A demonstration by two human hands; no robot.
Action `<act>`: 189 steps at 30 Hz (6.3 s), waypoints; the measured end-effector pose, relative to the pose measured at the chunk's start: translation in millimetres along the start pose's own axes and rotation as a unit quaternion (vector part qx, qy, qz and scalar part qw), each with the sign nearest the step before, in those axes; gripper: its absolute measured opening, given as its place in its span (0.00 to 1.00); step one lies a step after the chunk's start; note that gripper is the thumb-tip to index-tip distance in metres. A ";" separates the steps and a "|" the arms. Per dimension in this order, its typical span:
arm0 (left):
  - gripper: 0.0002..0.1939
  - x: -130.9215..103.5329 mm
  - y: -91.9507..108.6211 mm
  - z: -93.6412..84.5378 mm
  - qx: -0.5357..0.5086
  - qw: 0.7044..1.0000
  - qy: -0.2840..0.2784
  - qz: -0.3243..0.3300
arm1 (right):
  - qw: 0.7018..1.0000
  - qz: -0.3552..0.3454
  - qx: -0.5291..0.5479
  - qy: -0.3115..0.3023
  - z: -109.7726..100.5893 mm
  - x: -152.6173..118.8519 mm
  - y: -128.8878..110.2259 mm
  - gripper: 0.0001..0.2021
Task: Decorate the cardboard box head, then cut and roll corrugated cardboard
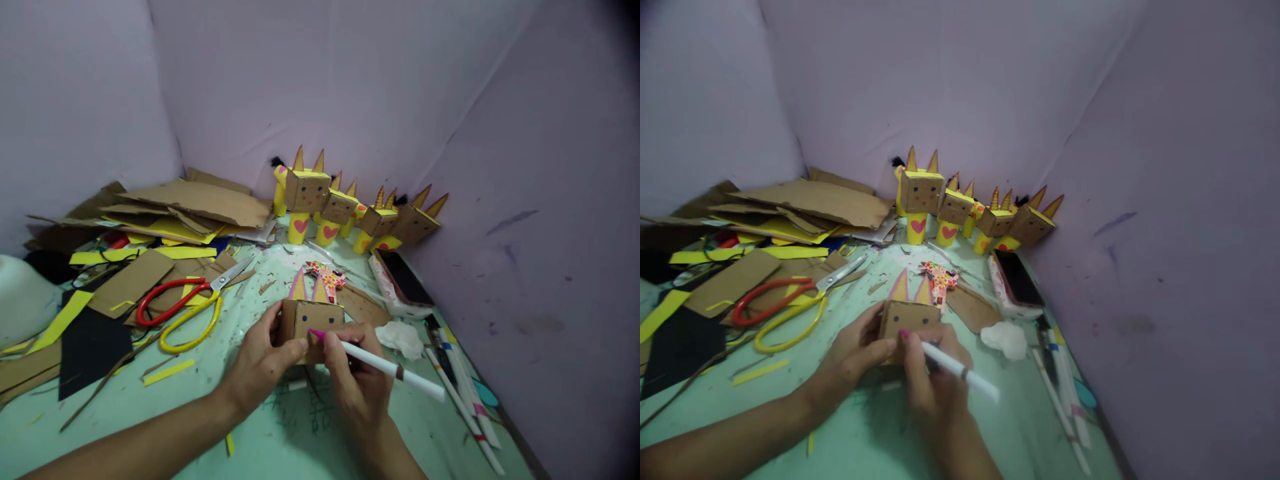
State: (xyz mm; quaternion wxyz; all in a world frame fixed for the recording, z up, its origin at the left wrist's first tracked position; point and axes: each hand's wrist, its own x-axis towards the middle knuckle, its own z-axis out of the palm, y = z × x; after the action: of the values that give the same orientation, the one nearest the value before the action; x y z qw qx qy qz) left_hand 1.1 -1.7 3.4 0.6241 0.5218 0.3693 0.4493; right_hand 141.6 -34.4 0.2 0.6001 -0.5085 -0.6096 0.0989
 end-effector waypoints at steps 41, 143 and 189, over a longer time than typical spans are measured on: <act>0.25 -0.3 -3.1 -1.6 0.018 1.000 -0.003 0.011 | 1.000 -0.006 -0.021 0.010 0.7 -0.2 -0.3 0.07; 0.30 5.1 -1.9 -0.6 -0.017 0.999 0.026 -0.036 | 0.998 0.062 0.028 0.019 -9.1 -2.5 17.6 0.11; 0.31 4.9 -2.7 -0.7 -0.003 0.999 0.019 -0.029 | 0.977 0.179 0.087 0.072 -3.6 -6.8 23.8 0.14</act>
State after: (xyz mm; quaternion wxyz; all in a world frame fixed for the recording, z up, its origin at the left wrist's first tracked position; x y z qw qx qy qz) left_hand 2.5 3.0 0.6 0.6312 0.5005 0.3949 0.4418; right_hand 154.9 -30.2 -20.6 0.6571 -0.5609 -0.4527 0.2206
